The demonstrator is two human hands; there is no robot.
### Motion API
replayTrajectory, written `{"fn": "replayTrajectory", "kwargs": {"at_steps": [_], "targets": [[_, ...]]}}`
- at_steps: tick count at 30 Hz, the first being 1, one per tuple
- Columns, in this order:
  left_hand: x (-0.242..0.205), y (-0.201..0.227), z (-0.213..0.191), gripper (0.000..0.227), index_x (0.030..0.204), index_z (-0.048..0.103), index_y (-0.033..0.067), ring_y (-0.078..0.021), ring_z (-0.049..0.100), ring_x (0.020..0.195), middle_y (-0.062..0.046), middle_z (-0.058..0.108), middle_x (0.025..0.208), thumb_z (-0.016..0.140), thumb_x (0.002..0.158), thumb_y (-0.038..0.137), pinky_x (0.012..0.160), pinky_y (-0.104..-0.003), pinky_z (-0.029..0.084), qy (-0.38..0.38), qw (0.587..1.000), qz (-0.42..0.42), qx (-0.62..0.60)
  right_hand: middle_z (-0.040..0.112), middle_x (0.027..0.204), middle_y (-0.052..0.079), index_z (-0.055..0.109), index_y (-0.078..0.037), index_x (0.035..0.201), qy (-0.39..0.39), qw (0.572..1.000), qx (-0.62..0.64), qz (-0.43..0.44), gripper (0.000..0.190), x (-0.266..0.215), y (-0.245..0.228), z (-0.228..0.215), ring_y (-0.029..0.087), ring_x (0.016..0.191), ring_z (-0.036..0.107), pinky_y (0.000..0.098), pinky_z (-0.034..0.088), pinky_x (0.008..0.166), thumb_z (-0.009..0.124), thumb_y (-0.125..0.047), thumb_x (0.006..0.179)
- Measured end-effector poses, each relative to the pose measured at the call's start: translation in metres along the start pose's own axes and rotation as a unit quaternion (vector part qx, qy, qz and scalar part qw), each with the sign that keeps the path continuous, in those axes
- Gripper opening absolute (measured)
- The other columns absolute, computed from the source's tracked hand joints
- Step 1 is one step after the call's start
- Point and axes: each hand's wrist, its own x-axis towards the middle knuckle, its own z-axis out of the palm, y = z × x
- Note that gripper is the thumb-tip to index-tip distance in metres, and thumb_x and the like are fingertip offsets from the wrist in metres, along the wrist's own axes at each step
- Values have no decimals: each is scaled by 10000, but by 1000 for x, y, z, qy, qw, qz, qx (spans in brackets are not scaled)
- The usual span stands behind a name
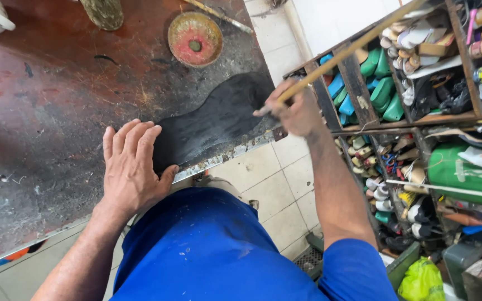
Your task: The person applies a dark liquid to a black shoe sole using a brush, repeatedly dipping the brush into a container on the workbench. They then place the treated sole onto a white surface with other soles and return to the workbench to continue the process.
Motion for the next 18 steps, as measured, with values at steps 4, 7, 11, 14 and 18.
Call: {"fn": "replayTrajectory", "kwargs": {"at_steps": [4,7,11,14,18], "targets": [[-2,0,1,911,1499,470,77,-419,382,1441,-168,506,1435,824,720,390,1208,-667,125,-3,1000,-2,3,690,781,134,627,-49,973,68,996,-3,-50,216,-14,24,16,255,652,680,327,574,590,716,-239,1023],[5,-2,0,911,1490,487,75,-418,385,1445,-167,525,1433,832,705,383,1213,-667,117,-2,1000,2,2,707,850,113,609,-68,909,67,996,37,-42,297,-27,-25,48,251,744,709,330,592,660,697,-334,1008],[-8,-3,-1,952,1478,482,71,-418,399,1423,-162,524,1422,872,655,347,1206,-659,141,2,1000,12,-4,704,743,78,602,-84,933,147,985,-80,-45,198,-34,-2,50,273,663,704,368,585,695,657,-260,1005],[-3,-5,0,951,1473,484,72,-413,407,1424,-160,533,1429,882,651,336,1206,-660,137,21,1000,15,-15,703,751,11,639,-126,921,193,976,-26,-96,119,-36,-42,101,212,661,698,319,574,703,683,-222,976],[-5,-5,0,927,1473,481,61,-437,417,1415,-182,539,1428,886,674,301,1196,-678,131,27,998,28,-41,701,761,37,630,-116,912,195,976,-24,-96,161,-34,-42,97,228,658,706,317,580,674,675,-254,981]]}}
